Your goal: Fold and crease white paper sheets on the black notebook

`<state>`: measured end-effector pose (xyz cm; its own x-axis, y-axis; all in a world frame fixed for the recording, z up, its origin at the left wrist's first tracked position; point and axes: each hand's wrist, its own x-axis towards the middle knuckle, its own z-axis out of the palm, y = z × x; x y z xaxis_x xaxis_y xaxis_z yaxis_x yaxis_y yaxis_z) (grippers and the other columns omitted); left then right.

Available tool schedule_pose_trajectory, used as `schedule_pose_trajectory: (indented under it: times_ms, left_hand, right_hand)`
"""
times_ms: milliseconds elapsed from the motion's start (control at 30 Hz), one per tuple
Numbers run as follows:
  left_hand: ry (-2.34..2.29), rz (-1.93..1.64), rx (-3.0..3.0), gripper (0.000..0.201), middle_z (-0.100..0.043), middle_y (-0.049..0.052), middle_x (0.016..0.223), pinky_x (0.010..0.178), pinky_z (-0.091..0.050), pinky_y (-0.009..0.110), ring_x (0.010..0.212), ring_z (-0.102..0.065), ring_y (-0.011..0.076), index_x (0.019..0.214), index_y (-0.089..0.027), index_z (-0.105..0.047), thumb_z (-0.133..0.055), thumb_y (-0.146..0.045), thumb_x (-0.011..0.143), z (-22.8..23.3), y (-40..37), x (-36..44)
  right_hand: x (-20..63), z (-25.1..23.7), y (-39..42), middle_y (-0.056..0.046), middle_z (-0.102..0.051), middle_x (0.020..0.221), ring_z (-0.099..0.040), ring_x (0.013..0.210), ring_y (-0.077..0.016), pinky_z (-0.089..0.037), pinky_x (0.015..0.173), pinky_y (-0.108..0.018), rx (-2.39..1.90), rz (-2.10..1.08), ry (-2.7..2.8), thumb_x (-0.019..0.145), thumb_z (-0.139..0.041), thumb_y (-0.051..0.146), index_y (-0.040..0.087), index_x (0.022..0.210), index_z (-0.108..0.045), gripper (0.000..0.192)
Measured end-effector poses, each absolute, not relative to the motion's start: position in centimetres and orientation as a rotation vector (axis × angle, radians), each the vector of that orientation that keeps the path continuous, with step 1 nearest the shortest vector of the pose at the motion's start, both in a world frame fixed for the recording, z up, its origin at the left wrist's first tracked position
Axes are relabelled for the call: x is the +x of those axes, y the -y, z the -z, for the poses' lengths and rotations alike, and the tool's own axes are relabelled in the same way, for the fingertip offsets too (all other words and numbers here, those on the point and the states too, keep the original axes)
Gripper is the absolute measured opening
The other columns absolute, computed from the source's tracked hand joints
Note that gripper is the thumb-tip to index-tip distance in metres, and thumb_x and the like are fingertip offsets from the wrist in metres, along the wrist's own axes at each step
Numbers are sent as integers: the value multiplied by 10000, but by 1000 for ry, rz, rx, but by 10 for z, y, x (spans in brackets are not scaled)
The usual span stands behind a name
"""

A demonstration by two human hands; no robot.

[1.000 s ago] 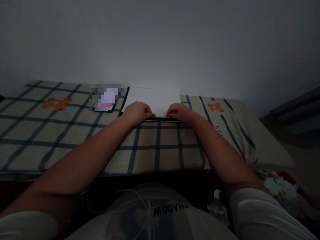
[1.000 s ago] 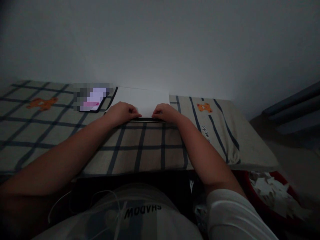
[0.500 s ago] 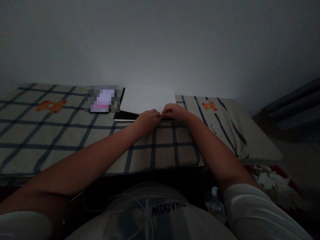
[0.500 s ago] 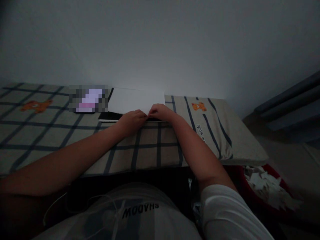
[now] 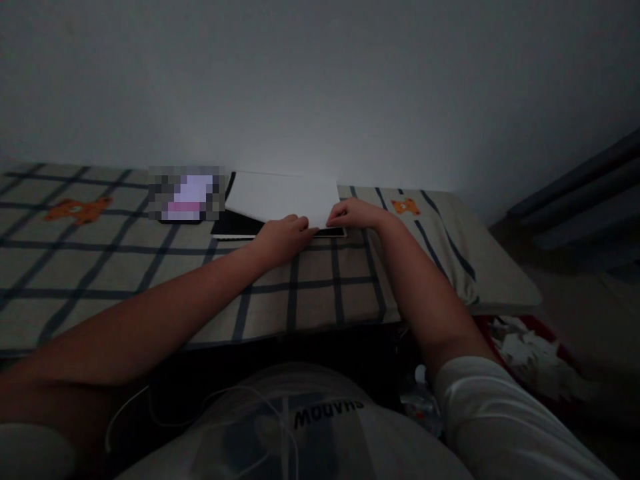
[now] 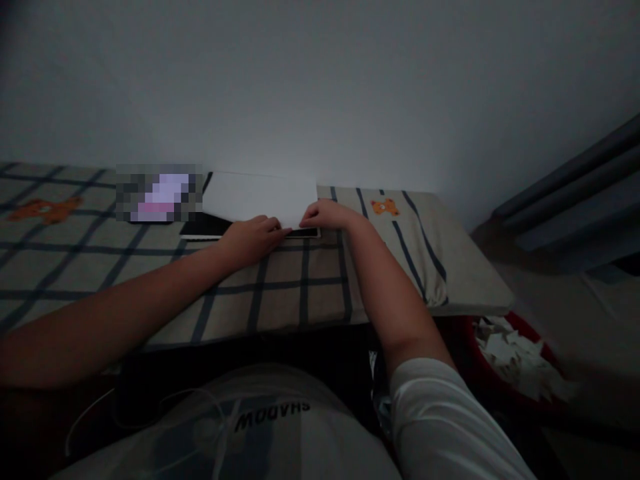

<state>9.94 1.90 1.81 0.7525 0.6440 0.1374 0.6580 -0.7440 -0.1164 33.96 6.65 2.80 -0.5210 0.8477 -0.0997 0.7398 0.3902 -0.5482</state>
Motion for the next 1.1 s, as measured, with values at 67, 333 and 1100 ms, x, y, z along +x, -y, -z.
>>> schedule_pose_trajectory:
  times_ms: [67,333,1100]
  left_hand:
    - [1050,115,-2802,374,-583,112,1072,633,-369,283,991,-509,250,1236,-246,-577,-326,-338,975,-20,-19,100]
    - [981,157,-2734,379,-586,107,1120,624,-392,296,964,-525,235,1174,-211,-600,-285,-312,990,-19,-19,103]
    - [692,153,-2889,470,-521,72,1346,829,-432,303,1085,-491,203,1376,-230,-442,-383,-131,921,-3,-33,97]
  right_hand:
    - [341,-29,-67,-56,-711,813,-593,734,-137,-414,665,-234,-1437,-807,2457,787,-593,380,145,836,-729,276]
    - [334,-27,-67,-37,-693,737,-563,666,-121,-376,611,-235,-1522,-766,2435,750,-629,355,138,824,-729,250]
    - [346,-40,-59,-26,-684,709,-533,605,-114,-371,592,-254,-1761,-796,2407,740,-647,354,163,796,-741,220]
